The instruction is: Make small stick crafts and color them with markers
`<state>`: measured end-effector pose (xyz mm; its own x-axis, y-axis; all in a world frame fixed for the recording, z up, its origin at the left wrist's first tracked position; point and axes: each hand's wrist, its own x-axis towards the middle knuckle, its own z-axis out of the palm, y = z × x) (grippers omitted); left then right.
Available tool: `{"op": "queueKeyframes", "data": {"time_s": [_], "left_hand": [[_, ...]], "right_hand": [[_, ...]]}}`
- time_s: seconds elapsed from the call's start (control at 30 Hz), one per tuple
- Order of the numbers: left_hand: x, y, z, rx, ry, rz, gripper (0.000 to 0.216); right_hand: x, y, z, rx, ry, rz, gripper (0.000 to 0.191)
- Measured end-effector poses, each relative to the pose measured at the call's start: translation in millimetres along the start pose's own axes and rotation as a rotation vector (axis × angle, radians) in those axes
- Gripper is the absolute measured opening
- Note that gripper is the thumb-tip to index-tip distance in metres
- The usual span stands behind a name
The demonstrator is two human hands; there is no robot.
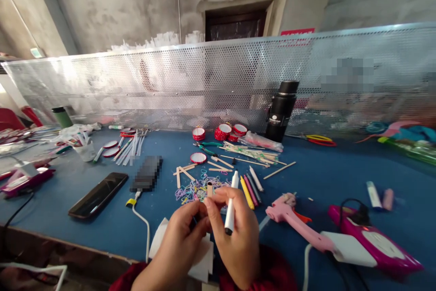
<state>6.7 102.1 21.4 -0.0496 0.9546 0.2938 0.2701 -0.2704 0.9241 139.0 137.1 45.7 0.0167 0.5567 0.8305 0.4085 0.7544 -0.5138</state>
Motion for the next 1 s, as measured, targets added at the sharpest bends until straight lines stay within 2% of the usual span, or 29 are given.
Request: {"op": "queueKeyframes", "data": {"time_s": [0.2, 0.43, 0.63, 0.83, 1.0], "left_hand": [[-1.1, 6.9, -3.9, 0.02, -0.042, 0.029, 0.032], [0.6, 17.4, -5.4, 0.023, -0.084, 0.06, 0.034], [-0.6, 6.7, -5.0, 0.078, -0.036, 0.053, 0.036], [-0.9, 9.2, -4.4, 0.067, -0.041, 0.04, 0.035], [-0.1, 6.1, -3.9, -0.027, 0.012, 0.004, 0.024]], "right_hand": [[-3.6, 1.9, 0.6, -0.014, -0.024, 0.006, 0.014], [-2.3, 1.8, 0.6, -0.025, -0.028, -0.026, 0.013], [-1.4, 0.6, -0.1, -0.059, 0.009, -0.016, 0.012], [-1.2, 1.0, -0.4, -0.075, -0.012, -0.021, 0.014], [-0.7, 3.0, -0.7, -0.087, -0.006, -0.029, 0.016]]}}
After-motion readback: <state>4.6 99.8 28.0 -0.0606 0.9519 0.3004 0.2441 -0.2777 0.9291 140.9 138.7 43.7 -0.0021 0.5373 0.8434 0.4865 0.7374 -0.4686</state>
